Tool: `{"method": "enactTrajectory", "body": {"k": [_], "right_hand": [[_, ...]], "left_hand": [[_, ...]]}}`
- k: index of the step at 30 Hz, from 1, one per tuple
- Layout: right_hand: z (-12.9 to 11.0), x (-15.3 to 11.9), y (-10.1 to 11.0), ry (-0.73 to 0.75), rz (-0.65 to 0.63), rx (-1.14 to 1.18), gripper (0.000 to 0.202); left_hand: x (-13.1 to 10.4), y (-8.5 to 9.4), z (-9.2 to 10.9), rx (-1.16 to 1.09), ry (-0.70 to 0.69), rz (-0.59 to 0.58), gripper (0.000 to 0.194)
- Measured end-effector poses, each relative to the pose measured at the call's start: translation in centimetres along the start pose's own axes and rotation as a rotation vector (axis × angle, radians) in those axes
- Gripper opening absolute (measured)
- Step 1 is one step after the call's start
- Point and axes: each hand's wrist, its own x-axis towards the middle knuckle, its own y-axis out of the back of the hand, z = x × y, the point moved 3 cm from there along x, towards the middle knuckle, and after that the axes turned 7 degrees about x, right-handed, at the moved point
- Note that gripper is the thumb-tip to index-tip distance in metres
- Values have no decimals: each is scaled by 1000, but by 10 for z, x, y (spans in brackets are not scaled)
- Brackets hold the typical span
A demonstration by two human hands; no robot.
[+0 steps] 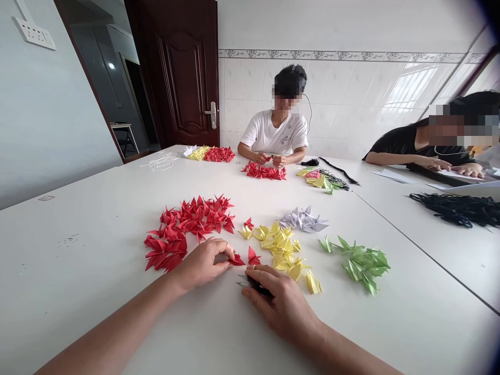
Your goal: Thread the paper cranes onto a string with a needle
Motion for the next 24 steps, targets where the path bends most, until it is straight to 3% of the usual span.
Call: {"method": "enactTrajectory", "body": {"k": [10, 24], "right_hand": [[8, 3, 8, -155, -3, -93, 22], [6, 1, 5, -49, -53, -372, 22]], "left_hand": [[-4, -4, 3, -156, -55, -148, 4], [-6, -13, 5, -280, -104, -171, 3]]}}
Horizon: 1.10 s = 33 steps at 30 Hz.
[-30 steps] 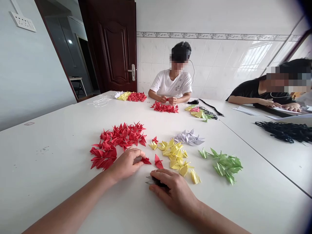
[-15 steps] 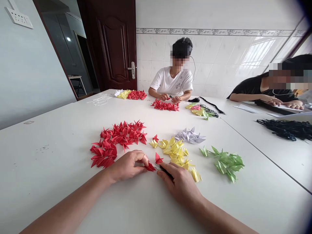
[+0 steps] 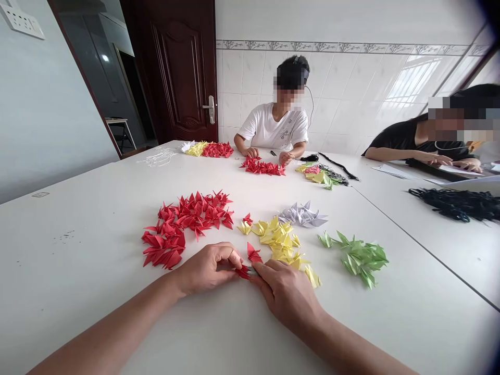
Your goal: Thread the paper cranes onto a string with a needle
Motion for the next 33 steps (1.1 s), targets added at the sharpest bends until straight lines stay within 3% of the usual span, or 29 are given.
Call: {"method": "enactTrajectory", "body": {"k": [23, 28, 33], "right_hand": [[-2, -1, -2, 69, 46, -35, 21], [1, 0, -3, -38, 4, -48, 17], [3, 0, -2, -119, 24, 127, 19]], "left_hand": [[-1, -1, -1, -17, 43, -9, 6], [1, 3, -2, -32, 45, 19, 8], [3, 9, -11, 25, 162, 155, 13]]}}
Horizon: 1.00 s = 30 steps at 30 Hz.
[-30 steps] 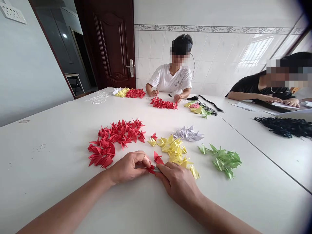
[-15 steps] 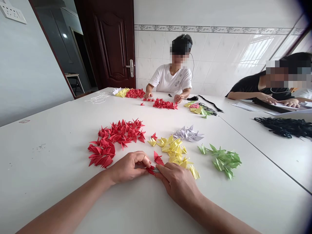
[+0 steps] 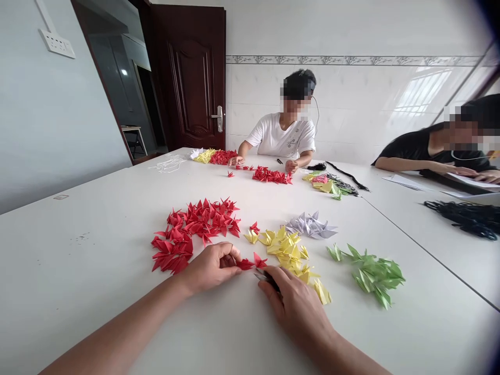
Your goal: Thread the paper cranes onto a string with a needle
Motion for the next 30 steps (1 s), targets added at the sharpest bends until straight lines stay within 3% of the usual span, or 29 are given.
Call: {"method": "enactTrajectory", "body": {"k": [3, 7, 12, 15, 18, 22, 25, 27, 30], "right_hand": [[-6, -3, -2, 101, 1, 94, 28], [-11, -6, -8, 194, -88, 39, 33], [-5, -5, -10, 111, -109, -71, 36], [-3, -4, -9, 112, -116, -75, 38], [-3, -3, -8, 136, -123, -57, 36], [-2, -3, -8, 149, -117, -34, 30], [-2, -3, -7, 148, -97, -10, 27], [-3, -4, -5, 141, -85, 20, 27], [-6, -4, -3, 143, -68, 100, 32]], "left_hand": [[-1, -3, -2, -21, 30, 23, 19], [-1, -3, 1, 8, -13, 43, 28], [0, 27, -2, 398, -90, 368, 24], [0, 43, -12, 642, 17, 440, 31], [-1, 48, -21, 727, 128, 374, 33], [0, 45, -19, 679, 144, 282, 33], [0, 42, -11, 587, 97, 334, 33], [-1, 39, -6, 474, 63, 371, 29], [-2, 28, -1, 193, 56, 308, 26]]}}
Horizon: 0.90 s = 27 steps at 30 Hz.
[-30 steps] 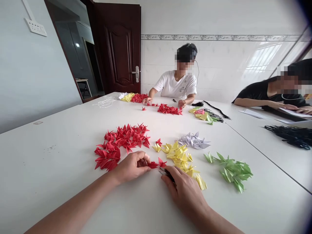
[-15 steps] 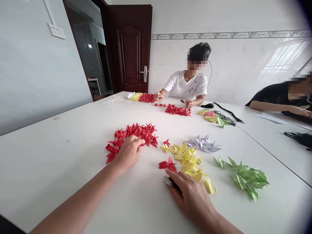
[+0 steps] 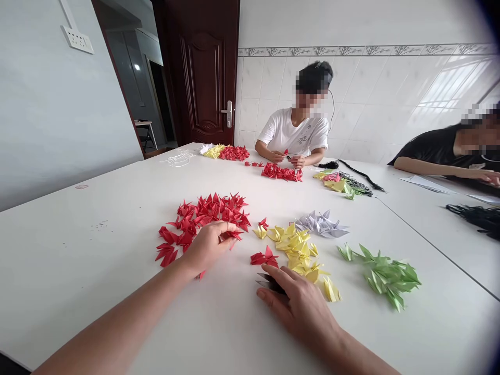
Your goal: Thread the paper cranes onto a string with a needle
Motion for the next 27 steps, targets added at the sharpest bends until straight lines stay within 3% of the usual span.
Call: {"method": "enactTrajectory", "body": {"k": [3, 7, 11, 16, 27], "right_hand": [[-2, 0, 2, 12, 52, 114, 30], [1, 2, 3, -5, 98, 184, 25], [2, 2, 1, 13, 90, 176, 25], [2, 2, 1, -14, 89, 168, 26], [6, 4, 0, -71, 88, 121, 27]], "left_hand": [[-7, -12, 6, -248, 4, -133, 36], [-15, -21, 15, -290, -21, -269, 44], [-18, -21, 22, -230, -55, -265, 42], [-21, -24, 24, -269, -113, -312, 21], [-22, -27, 23, -317, -112, -309, 18]]}}
